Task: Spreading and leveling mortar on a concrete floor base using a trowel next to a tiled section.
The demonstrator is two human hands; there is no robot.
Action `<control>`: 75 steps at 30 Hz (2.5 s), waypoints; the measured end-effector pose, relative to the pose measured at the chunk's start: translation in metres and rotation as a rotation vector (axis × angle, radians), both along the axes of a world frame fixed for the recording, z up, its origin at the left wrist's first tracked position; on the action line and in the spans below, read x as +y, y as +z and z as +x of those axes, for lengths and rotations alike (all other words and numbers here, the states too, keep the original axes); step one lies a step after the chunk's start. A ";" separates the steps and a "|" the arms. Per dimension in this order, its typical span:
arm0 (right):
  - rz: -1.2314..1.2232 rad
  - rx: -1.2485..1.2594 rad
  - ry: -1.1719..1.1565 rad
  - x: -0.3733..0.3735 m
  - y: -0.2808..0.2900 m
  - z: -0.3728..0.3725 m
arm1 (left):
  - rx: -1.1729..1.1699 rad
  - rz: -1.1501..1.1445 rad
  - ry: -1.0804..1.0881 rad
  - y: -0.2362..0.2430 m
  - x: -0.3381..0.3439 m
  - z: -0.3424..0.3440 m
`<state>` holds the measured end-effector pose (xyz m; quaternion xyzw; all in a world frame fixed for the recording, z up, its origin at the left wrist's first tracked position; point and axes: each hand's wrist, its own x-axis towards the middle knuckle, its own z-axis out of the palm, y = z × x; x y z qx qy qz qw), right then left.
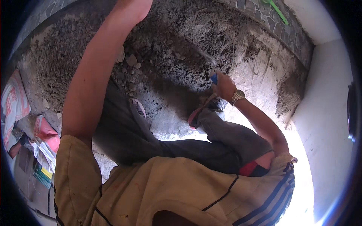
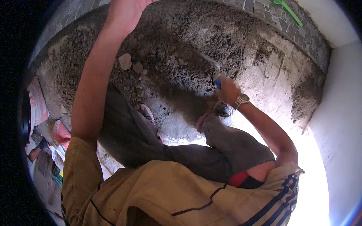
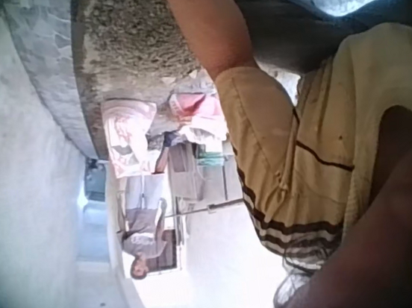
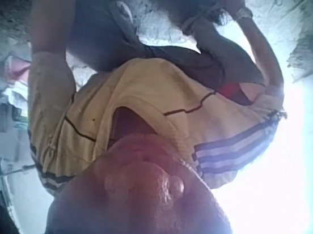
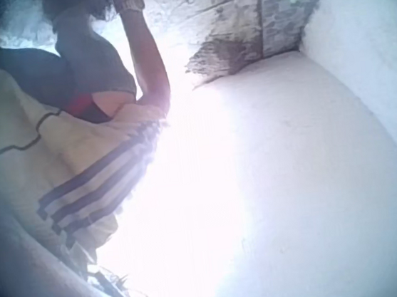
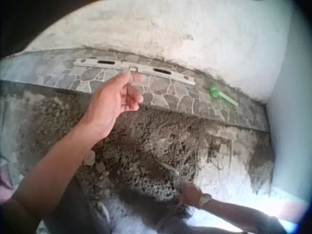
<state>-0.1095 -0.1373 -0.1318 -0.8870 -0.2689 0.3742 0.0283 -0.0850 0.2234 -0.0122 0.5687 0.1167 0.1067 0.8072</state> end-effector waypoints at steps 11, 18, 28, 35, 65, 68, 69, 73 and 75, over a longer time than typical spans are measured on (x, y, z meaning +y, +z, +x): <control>0.034 0.016 0.197 -0.041 0.008 -0.011 | 0.005 0.042 0.007 0.005 -0.011 -0.001; -0.073 -0.132 0.210 -0.095 -0.002 0.027 | -0.065 0.043 0.051 0.005 -0.014 -0.001; 0.045 -0.209 0.207 -0.047 0.018 0.042 | -0.053 -0.143 0.142 0.006 0.004 0.007; 0.212 -0.360 0.079 0.075 -0.027 0.141 | -0.124 -0.443 0.391 0.003 0.057 -0.002; 0.212 0.067 0.265 0.083 -0.008 -0.031 | -0.036 -0.301 0.175 0.011 0.044 -0.018; 0.437 0.157 0.222 0.099 0.005 -0.036 | -0.051 -0.304 0.199 0.007 0.040 -0.014; 0.603 0.246 0.160 0.106 0.005 -0.030 | -0.046 -0.313 0.179 0.006 0.038 -0.012; 0.101 0.773 -0.330 0.124 0.014 -0.004 | 0.021 -0.197 0.182 0.011 0.031 -0.017; -0.014 0.686 -0.122 0.070 -0.010 0.002 | 0.007 -0.125 0.174 0.010 0.026 -0.014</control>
